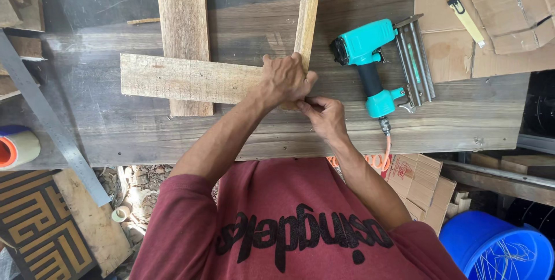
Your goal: The person assembles a rectangular wooden frame on a workbench. They position wooden planks to form the frame's sides and crossbars, then use a teal pneumatic nail gun to fasten the joints. The person repeatedly aligns the wood and drives nails into the corners and intersections to secure the structure.
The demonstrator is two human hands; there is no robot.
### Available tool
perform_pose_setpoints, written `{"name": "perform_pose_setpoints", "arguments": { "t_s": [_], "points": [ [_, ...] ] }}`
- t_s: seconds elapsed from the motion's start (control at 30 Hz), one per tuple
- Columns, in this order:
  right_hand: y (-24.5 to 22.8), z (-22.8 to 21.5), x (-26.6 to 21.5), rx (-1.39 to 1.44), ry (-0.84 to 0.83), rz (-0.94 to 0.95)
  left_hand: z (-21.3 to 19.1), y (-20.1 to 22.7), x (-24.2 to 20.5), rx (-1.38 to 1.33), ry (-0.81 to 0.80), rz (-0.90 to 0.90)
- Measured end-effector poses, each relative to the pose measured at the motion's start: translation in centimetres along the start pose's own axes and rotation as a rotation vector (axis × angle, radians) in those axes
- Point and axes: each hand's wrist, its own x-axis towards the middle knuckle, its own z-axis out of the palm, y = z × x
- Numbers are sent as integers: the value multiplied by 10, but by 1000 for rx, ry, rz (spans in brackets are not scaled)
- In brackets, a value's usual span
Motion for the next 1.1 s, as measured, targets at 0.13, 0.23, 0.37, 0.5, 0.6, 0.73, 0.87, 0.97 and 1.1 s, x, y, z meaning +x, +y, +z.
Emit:
{"name": "perform_pose_setpoints", "arguments": {
  "t_s": [0.13, 0.23, 0.37, 0.5, 0.6, 0.73, 0.87, 0.97, 1.1],
  "points": [
    [1, 0, 2, -18, -4, -13, 5, -16, 14, -32, -92, 50],
    [0, 1, 1, -29, 7, -9, -5, -26, 14, -159, -209, 121],
    [-8, 2, 0, -21, 0, -23, -29, -36, 5, -155, -290, 94],
    [0, -2, 2, 1, -18, -10, -5, -43, 10, -93, -138, 89],
    [-8, -4, 1, -2, -43, 7, -1, -44, 3, -31, -67, 142],
    [-18, -5, 3, -12, -52, -9, 0, -42, 1, 14, -31, 143],
    [-19, -13, 6, -60, -97, -20, 5, -41, 5, 27, -21, 155],
    [-12, -24, 17, -147, -44, -53, 1, -38, 1, 20, -7, 156],
    [-5, -54, 41, -512, 287, -461, 3, -38, -2, 1, -3, 141]
  ]
}}
